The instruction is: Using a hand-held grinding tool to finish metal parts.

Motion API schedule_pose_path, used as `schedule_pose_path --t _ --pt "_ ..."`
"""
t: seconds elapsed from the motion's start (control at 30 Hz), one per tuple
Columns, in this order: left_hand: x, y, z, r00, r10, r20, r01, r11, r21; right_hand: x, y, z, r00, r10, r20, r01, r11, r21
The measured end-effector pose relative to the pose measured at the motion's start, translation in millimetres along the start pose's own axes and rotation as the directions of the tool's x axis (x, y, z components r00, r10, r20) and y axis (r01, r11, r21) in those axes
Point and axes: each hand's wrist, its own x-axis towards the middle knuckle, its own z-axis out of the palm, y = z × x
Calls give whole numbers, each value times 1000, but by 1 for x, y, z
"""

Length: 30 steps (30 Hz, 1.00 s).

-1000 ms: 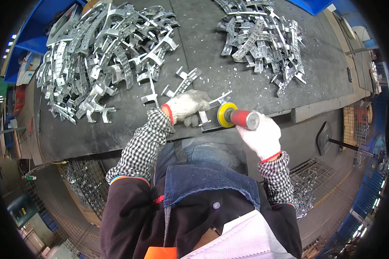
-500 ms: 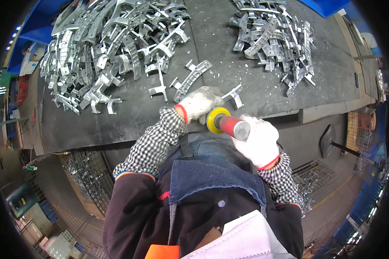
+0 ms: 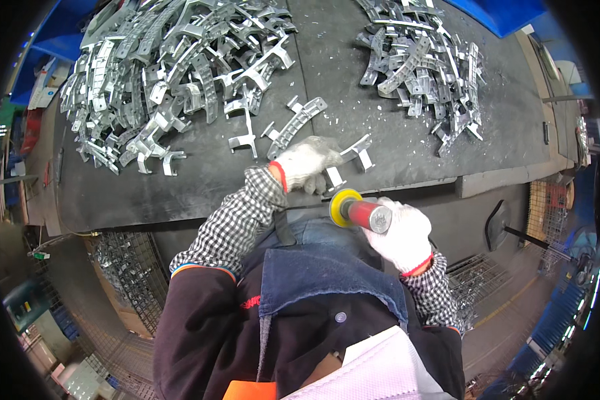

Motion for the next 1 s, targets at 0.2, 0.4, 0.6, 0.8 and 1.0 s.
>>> schedule_pose_path --t 0.2,0.4,0.6,0.8,1.0 --pt "0 2 -2 1000 20 1 -20 995 -102 12 0 -6 998 60 2 -59 994 91" --pt "2 -3 -1 1000 23 11 -22 996 -92 3 4 12 998 10 -56 -5 996 87" --pt "4 -10 -4 998 24 50 -15 983 -184 2 4 -3 998 58 -17 -56 994 89" --pt "-11 18 4 999 -25 -35 30 985 171 25 -5 -14 999 -32 -13 34 994 106" --pt "-29 39 -108 394 753 -527 -661 630 407 3 21 -13 993 102 60 -114 960 254"
